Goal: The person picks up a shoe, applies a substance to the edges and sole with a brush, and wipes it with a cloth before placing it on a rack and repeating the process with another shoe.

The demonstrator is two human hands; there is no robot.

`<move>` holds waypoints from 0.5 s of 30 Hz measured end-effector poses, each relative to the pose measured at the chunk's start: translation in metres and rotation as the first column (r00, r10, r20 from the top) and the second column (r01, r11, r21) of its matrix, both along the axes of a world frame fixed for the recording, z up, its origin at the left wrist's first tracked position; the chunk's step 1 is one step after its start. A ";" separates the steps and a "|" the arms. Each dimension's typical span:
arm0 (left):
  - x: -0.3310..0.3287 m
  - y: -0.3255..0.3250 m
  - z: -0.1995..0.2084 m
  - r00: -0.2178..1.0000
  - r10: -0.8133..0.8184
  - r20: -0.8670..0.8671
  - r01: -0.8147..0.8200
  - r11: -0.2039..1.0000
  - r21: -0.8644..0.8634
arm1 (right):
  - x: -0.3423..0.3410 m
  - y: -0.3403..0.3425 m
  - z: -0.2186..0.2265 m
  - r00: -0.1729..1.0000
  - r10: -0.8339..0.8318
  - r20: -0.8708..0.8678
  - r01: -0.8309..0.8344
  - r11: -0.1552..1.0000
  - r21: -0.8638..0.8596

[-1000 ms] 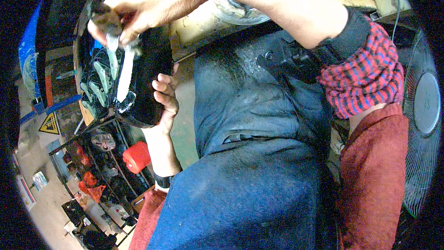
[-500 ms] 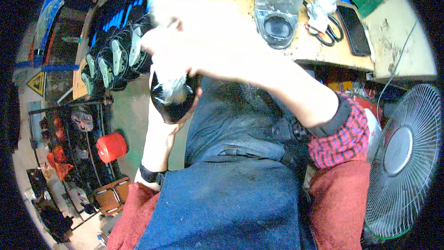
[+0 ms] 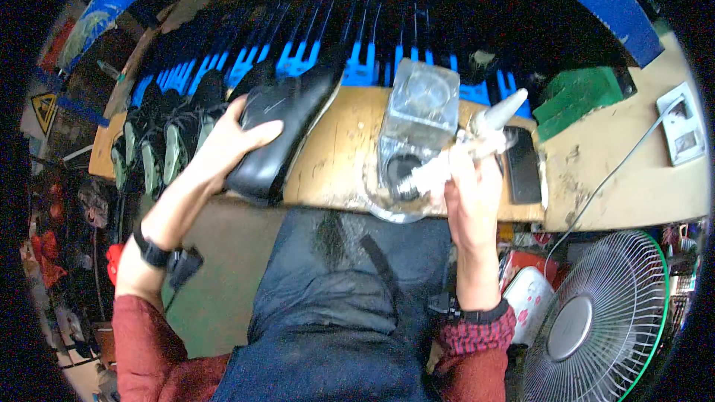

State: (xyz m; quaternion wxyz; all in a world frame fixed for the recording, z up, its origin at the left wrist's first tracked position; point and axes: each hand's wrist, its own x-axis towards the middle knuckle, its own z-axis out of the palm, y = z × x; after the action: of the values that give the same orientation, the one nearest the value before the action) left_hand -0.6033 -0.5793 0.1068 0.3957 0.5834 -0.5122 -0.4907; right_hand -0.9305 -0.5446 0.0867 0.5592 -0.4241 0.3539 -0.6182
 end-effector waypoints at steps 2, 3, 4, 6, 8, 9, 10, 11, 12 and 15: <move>-0.009 -0.066 -0.006 0.713 0.120 0.691 0.104 0.956 -0.273 | -0.010 0.004 -0.007 0.998 -0.037 -0.050 0.041 0.997 0.070; -0.016 -0.099 -0.008 0.669 0.055 0.741 0.169 0.960 -0.223 | -0.013 0.006 -0.010 1.000 -0.016 -0.021 0.017 0.996 0.083; -0.028 -0.131 -0.011 0.602 0.093 0.793 0.203 0.943 -0.265 | -0.015 0.006 -0.012 0.996 -0.050 -0.080 0.057 0.994 0.090; -0.053 -0.181 -0.023 0.504 0.074 0.861 0.284 0.927 -0.245 | -0.017 0.004 -0.017 0.993 -0.035 -0.109 0.044 0.995 0.085; -0.074 -0.219 -0.037 0.420 0.043 0.906 0.364 0.907 -0.211 | -0.021 0.001 -0.020 0.992 -0.056 -0.112 0.070 0.990 0.124; -0.082 -0.234 -0.044 0.399 0.031 0.917 0.395 0.896 -0.202 | -0.023 0.000 -0.020 0.999 -0.016 -0.051 0.019 0.998 0.063; -0.088 -0.244 -0.050 0.382 0.017 0.924 0.428 0.883 -0.193 | -0.025 -0.001 -0.020 0.990 -0.032 -0.139 0.048 0.992 0.115; -0.091 -0.249 -0.055 0.361 0.050 0.931 0.414 0.886 -0.208 | -0.026 -0.002 -0.020 0.985 -0.027 -0.173 0.045 0.993 0.105; -0.090 -0.249 -0.057 0.346 0.080 0.935 0.399 0.889 -0.224 | -0.027 -0.002 -0.020 0.986 0.004 -0.169 0.008 0.998 0.070; -0.068 -0.218 -0.051 0.299 0.287 0.910 0.431 0.810 -0.397 | -0.026 -0.006 -0.019 0.881 0.027 -0.473 -0.048 0.998 -0.033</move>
State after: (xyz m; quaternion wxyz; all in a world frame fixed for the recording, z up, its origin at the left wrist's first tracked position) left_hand -0.6717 -0.7976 0.0560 0.1471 0.5798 -0.7931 0.1145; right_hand -0.9562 -0.5502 0.0674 0.4587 -0.5806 0.4575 -0.4932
